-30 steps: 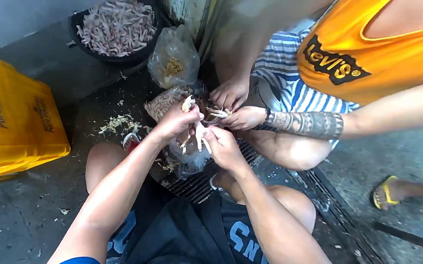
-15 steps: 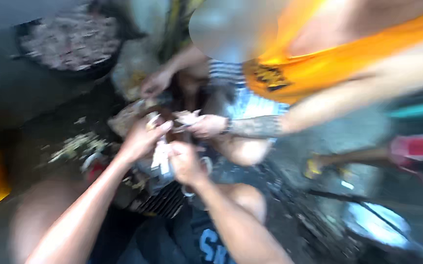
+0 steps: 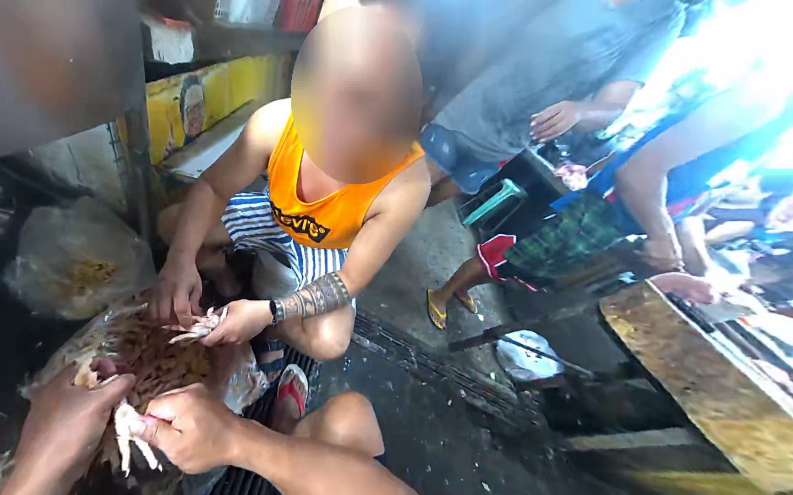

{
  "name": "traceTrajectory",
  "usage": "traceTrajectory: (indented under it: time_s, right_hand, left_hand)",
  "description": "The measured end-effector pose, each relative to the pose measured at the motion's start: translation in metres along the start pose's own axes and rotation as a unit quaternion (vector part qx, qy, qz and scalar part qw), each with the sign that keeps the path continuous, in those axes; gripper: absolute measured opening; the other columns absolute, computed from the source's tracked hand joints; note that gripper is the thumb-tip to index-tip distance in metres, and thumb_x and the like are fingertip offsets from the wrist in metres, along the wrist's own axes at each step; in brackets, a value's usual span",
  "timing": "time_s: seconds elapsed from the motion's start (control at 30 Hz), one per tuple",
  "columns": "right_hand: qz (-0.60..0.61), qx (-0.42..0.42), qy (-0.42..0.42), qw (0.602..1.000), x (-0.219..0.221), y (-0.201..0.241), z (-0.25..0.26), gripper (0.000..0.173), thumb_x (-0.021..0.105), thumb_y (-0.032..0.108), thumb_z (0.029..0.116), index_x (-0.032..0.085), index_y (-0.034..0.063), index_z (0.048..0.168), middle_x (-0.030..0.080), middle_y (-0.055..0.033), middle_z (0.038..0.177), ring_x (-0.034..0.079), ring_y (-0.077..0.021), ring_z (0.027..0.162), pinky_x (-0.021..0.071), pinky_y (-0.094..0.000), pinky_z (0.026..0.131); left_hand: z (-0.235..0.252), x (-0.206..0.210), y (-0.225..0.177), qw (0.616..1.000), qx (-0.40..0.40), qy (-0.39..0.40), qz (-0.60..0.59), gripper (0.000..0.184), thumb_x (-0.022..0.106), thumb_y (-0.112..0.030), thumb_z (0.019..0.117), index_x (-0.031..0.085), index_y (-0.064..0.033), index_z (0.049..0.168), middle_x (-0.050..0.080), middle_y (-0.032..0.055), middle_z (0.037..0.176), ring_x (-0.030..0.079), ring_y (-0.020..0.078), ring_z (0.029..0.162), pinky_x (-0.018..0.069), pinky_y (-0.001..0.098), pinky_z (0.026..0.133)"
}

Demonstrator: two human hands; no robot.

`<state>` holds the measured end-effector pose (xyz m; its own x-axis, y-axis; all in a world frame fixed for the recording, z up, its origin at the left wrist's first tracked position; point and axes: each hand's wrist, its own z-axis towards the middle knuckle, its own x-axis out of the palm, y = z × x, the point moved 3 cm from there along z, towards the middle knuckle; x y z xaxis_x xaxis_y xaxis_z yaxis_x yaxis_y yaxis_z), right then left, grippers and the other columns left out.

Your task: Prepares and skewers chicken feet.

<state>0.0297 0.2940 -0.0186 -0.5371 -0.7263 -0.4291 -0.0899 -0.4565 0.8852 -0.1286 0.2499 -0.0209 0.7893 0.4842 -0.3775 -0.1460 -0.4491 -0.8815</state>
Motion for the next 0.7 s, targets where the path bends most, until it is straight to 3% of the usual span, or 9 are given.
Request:
traceTrajectory:
  time_s: [0.07,0.13,0.23,0.33,0.4,0.43,0.53,0.57,0.7]
  right_hand:
    - [0.003,-0.028,-0.012,1.000,-0.002,0.009,-0.001,0.036,0.053,0.012,0.1030,0.061,-0.0050,0.073,0.058,-0.0130,0.067,0.058,-0.0215,0.064,0.0500,-0.0398,0.062]
    - [0.019,-0.073,-0.009,0.997,-0.001,0.019,-0.009,0.035,0.053,0.010,0.1016,0.063,-0.0062,0.072,0.059,-0.0130,0.066,0.059,-0.0203,0.063,0.0507,-0.0378,0.061]
    - [0.032,-0.063,0.010,0.997,0.000,0.011,-0.021,0.036,0.052,0.010,0.1034,0.062,-0.0059,0.073,0.056,-0.0121,0.064,0.056,-0.0197,0.062,0.0473,-0.0366,0.060]
    - [0.039,0.038,0.039,0.998,-0.007,-0.008,-0.019,0.030,0.046,0.009,0.1063,0.069,-0.0086,0.100,0.067,-0.0181,0.084,0.065,-0.0249,0.077,0.0547,-0.0430,0.076]
    - [0.068,0.094,0.044,0.992,-0.010,-0.014,-0.014,0.035,0.041,0.005,0.1057,0.066,-0.0044,0.128,0.067,-0.0185,0.091,0.063,-0.0246,0.077,0.0551,-0.0438,0.076]
    - [0.079,0.109,0.042,0.990,-0.011,-0.013,-0.012,0.039,0.038,0.003,0.1045,0.063,-0.0017,0.134,0.067,-0.0183,0.093,0.062,-0.0245,0.076,0.0542,-0.0442,0.075]
    - [0.082,0.119,0.027,0.989,-0.009,-0.006,-0.009,0.038,0.040,0.004,0.1022,0.066,-0.0058,0.129,0.070,-0.0242,0.109,0.067,-0.0299,0.095,0.0538,-0.0489,0.090]
    - [0.082,0.121,0.025,0.989,-0.007,-0.005,-0.010,0.036,0.043,0.008,0.1034,0.066,-0.0088,0.124,0.070,-0.0252,0.108,0.068,-0.0312,0.097,0.0538,-0.0499,0.091]
    - [0.054,0.164,0.003,0.985,-0.002,-0.001,-0.013,0.029,0.063,0.020,0.1011,0.068,-0.0088,0.106,0.070,-0.0198,0.092,0.069,-0.0260,0.085,0.0577,-0.0457,0.083]
  left_hand:
    - [0.007,-0.009,0.003,0.999,-0.012,-0.047,-0.019,0.041,0.077,-0.011,0.0752,0.062,-0.0020,0.112,0.063,0.0149,0.095,0.060,0.0269,0.080,0.0511,0.0538,0.069]
    - [0.033,-0.029,0.035,0.990,-0.035,-0.096,-0.097,0.047,0.075,-0.017,0.0827,0.058,-0.0009,0.123,0.063,0.0140,0.102,0.062,0.0233,0.083,0.0549,0.0506,0.072]
    - [0.078,-0.061,0.090,0.956,-0.033,-0.116,-0.267,0.036,0.072,-0.019,0.0847,0.053,-0.0130,0.114,0.060,-0.0016,0.088,0.062,0.0120,0.069,0.0586,0.0385,0.061]
    - [0.050,-0.057,0.056,0.966,0.001,-0.058,-0.253,0.025,0.071,-0.019,0.0883,0.054,-0.0172,0.107,0.059,-0.0108,0.080,0.060,0.0037,0.064,0.0568,0.0284,0.060]
    - [0.023,-0.036,0.036,0.976,-0.004,-0.033,-0.216,0.027,0.071,-0.017,0.0885,0.056,-0.0152,0.111,0.060,-0.0102,0.085,0.060,0.0025,0.068,0.0559,0.0266,0.061]
    - [0.013,-0.024,0.030,0.979,-0.010,-0.041,-0.198,0.031,0.072,-0.015,0.0862,0.057,-0.0112,0.113,0.060,-0.0069,0.086,0.060,0.0037,0.068,0.0550,0.0274,0.060]
    - [-0.005,0.005,0.018,0.984,-0.016,-0.063,-0.168,0.038,0.075,-0.015,0.0804,0.060,-0.0040,0.113,0.061,0.0026,0.088,0.059,0.0108,0.071,0.0539,0.0351,0.062]
    - [-0.008,0.010,0.013,0.984,-0.013,-0.068,-0.162,0.040,0.075,-0.016,0.0789,0.060,-0.0026,0.113,0.061,0.0044,0.088,0.058,0.0121,0.071,0.0533,0.0363,0.062]
    - [-0.018,0.021,-0.003,0.989,-0.008,-0.054,-0.138,0.033,0.074,-0.018,0.0850,0.064,-0.0010,0.111,0.064,0.0074,0.087,0.061,0.0158,0.071,0.0548,0.0409,0.066]
